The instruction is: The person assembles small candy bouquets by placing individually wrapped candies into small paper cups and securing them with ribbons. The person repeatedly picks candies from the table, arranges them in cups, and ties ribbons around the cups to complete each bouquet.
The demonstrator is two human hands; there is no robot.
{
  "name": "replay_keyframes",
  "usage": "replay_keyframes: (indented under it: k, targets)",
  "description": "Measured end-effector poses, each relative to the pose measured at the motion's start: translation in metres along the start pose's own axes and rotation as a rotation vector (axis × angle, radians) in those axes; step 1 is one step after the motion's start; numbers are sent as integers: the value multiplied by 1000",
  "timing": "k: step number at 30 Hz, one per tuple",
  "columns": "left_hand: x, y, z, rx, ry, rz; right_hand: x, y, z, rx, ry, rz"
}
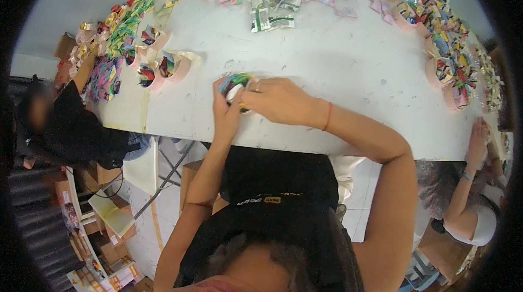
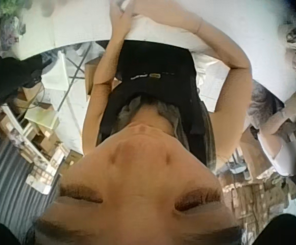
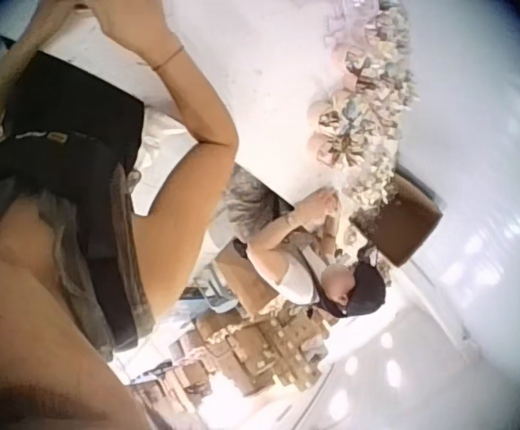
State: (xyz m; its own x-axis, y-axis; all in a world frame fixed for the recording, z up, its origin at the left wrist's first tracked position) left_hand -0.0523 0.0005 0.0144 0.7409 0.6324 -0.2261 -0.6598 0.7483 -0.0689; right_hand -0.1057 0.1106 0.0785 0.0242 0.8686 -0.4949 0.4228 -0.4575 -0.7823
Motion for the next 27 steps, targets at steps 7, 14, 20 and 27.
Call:
replay_keyframes:
  k: [7, 14, 20, 27]
  targets:
    - [-32, -109, 31, -283, 227, 328, 92, -79, 15, 158, 238, 86]
    - [-72, -184, 8, -667, 274, 208, 245, -217, 62, 787, 781, 477]
    - [-71, -130, 25, -815, 357, 189, 161, -169, 136, 544, 585, 397]
    - [-35, -46, 65, -587, 350, 14, 105, -137, 269, 748, 569, 192]
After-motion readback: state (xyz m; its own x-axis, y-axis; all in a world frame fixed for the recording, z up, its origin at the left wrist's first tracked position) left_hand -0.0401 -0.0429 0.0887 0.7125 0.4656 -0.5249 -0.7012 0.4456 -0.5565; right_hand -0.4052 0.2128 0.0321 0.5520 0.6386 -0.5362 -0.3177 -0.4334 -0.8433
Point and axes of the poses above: each hand's wrist, its own x-axis away from the middle knuckle, its own y-axis out of the palm, z = x × y, the point moved 10 cm from there along -x, towards the middle knuckle, and after that the axes turned 6 degrees about x, right-handed, at the moved point
